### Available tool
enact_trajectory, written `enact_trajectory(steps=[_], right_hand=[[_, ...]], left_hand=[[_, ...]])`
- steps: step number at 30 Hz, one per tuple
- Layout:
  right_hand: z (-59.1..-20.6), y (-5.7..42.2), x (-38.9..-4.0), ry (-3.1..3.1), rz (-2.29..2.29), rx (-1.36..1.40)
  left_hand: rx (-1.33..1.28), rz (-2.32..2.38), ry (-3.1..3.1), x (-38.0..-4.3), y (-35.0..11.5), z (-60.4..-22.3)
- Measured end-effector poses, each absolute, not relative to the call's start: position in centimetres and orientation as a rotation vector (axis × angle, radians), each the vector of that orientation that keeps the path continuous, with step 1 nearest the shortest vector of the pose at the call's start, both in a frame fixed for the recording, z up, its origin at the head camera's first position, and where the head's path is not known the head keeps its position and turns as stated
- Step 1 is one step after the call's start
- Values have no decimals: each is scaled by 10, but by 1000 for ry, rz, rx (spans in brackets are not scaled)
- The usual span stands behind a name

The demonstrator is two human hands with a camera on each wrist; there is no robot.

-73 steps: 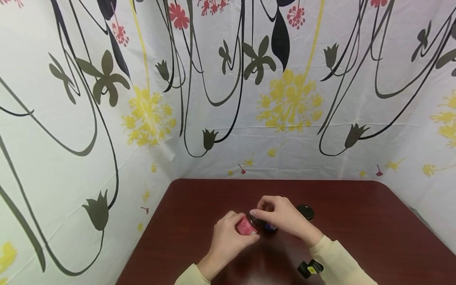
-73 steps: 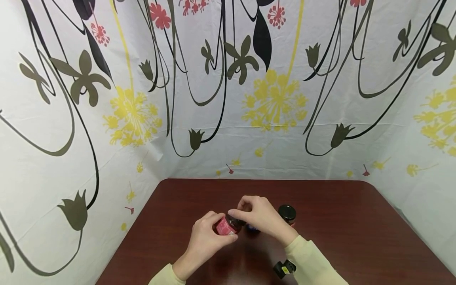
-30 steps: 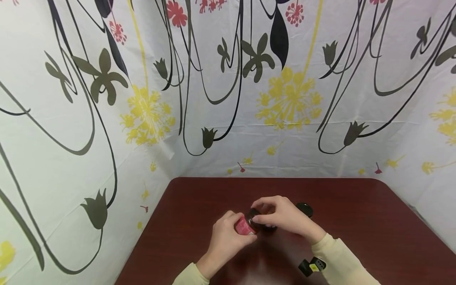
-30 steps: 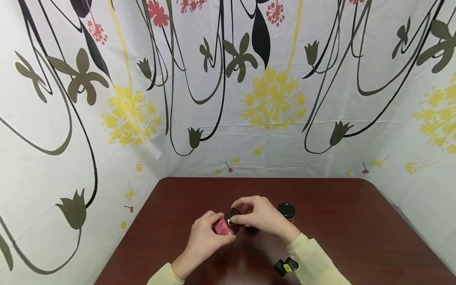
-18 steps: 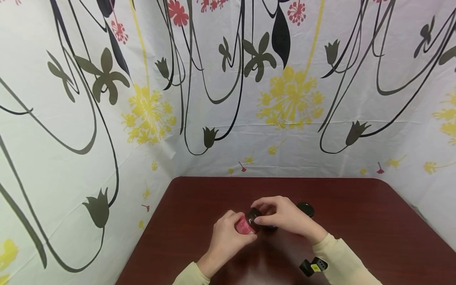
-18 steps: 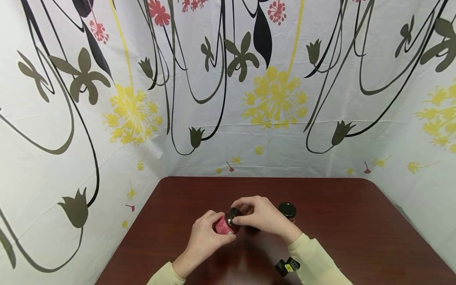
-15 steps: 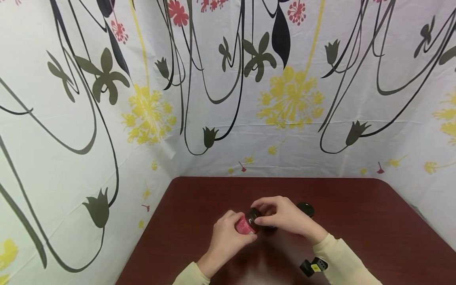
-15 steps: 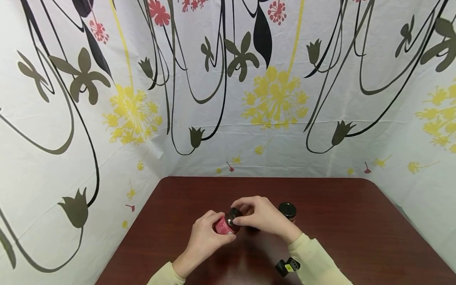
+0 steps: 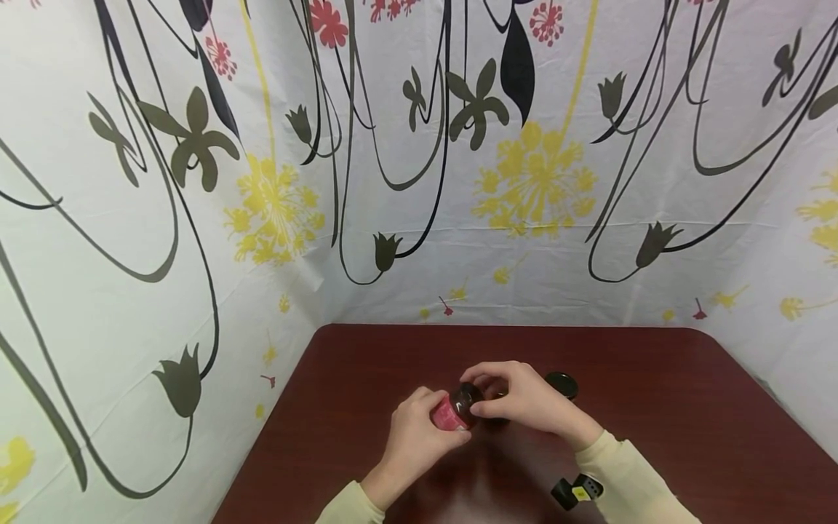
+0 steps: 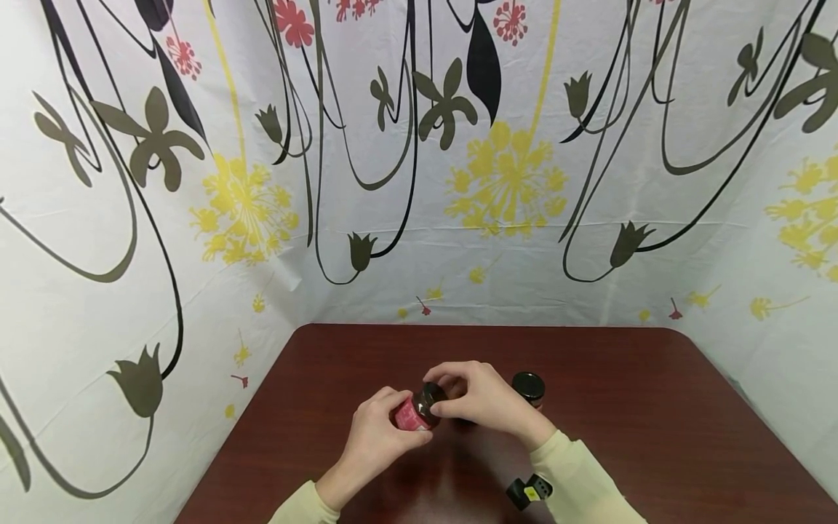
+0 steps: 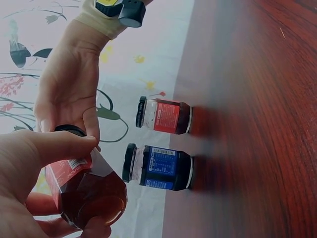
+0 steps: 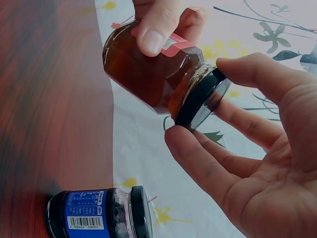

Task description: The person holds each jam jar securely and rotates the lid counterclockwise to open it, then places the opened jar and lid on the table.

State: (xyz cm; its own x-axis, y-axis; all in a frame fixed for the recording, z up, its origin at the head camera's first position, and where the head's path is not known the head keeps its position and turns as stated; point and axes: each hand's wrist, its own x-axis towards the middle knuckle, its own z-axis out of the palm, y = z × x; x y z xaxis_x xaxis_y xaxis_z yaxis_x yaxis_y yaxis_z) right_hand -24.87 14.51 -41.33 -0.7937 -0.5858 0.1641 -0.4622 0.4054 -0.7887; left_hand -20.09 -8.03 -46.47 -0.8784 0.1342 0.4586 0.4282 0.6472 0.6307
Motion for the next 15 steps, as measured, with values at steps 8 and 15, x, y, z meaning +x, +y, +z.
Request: enact_trajectory(steps=[8, 15], right_hand=[[-415, 146, -250, 2490, -1393, -954], [-414, 146, -248, 2479, -1427, -939]], left_hand=[[-432, -1138, -2461, -201, -81, -465], [-410, -1165, -2476, -203, -82, -465]])
